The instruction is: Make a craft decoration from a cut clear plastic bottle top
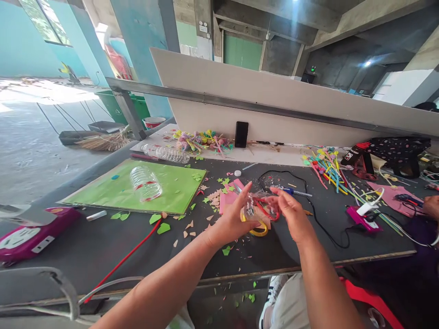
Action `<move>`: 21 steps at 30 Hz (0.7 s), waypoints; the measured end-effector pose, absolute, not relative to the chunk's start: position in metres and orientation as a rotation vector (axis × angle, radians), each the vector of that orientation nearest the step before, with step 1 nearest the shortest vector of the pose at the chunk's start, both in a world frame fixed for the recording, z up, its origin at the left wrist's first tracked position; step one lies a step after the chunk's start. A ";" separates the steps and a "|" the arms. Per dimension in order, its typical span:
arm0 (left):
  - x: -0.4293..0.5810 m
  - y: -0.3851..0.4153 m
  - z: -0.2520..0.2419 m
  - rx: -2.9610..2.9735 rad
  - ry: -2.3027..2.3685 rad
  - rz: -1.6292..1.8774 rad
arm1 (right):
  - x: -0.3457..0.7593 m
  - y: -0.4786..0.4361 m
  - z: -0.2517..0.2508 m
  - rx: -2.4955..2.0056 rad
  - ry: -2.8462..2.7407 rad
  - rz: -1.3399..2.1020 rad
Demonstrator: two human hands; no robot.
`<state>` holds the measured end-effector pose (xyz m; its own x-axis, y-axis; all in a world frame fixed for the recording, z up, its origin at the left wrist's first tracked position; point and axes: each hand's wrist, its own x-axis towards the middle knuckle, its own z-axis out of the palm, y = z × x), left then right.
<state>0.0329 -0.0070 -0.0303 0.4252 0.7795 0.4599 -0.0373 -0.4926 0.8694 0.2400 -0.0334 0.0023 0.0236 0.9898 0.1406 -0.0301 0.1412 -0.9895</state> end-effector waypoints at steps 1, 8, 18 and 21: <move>0.033 -0.006 -0.028 1.641 0.578 1.156 | 0.240 -0.033 0.002 -1.004 -1.166 1.163; 0.032 -0.007 -0.010 1.096 0.381 1.084 | 0.214 -0.039 -0.003 -0.815 -1.119 1.431; 0.030 -0.010 -0.015 1.193 0.447 0.996 | 0.188 -0.043 -0.001 -0.889 -1.118 1.487; 0.027 -0.010 -0.011 1.281 0.502 0.950 | 0.195 -0.040 -0.005 -0.860 -1.133 1.555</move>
